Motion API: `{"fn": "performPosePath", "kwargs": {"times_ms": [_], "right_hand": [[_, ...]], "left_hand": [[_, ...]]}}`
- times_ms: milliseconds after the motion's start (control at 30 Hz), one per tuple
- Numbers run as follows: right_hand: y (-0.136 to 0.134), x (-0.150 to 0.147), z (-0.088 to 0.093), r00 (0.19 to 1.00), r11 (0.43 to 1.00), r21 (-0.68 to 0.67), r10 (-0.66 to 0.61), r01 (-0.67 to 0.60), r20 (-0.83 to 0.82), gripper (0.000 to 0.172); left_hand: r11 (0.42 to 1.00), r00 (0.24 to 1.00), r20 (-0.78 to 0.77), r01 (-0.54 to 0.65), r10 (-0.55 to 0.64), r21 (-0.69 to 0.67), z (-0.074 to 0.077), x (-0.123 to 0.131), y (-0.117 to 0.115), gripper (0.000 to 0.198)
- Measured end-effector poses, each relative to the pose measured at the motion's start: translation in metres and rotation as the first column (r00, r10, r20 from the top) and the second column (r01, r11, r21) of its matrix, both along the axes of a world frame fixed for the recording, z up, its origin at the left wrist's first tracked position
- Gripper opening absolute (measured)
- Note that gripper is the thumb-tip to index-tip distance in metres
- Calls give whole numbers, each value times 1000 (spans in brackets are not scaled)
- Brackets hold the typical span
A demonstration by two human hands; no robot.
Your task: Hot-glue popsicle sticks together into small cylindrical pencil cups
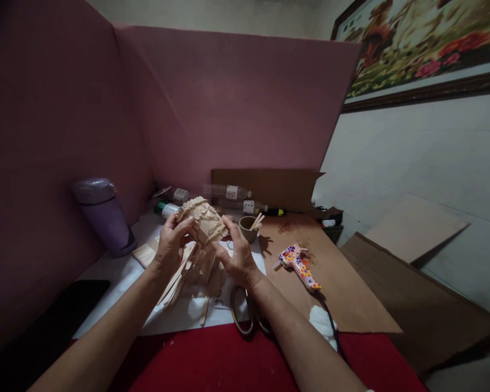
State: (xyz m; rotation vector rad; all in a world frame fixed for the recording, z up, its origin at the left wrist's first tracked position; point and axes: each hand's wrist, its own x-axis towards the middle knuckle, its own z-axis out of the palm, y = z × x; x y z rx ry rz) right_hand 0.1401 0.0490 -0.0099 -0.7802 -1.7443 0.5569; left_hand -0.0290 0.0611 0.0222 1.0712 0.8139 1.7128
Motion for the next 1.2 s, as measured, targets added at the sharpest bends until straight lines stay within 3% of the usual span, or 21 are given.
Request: {"fn": "performPosePath", "kwargs": {"times_ms": [667,967,1200], "right_hand": [[-2,-3,0,996,995,-56,-87,88,12,65],[0,-7,-1,994,988,-128,-94,87,-51,62],[1,-8,-4,996,992,-93,-85,83,-18,59]], "left_hand": [[997,995,-70,-78,77,-20,-1,5,-1,50],[992,984,-124,-123,125,24,-6,7,1,79],[987,984,-95,-155,152,-27,-6,10,0,98]]}}
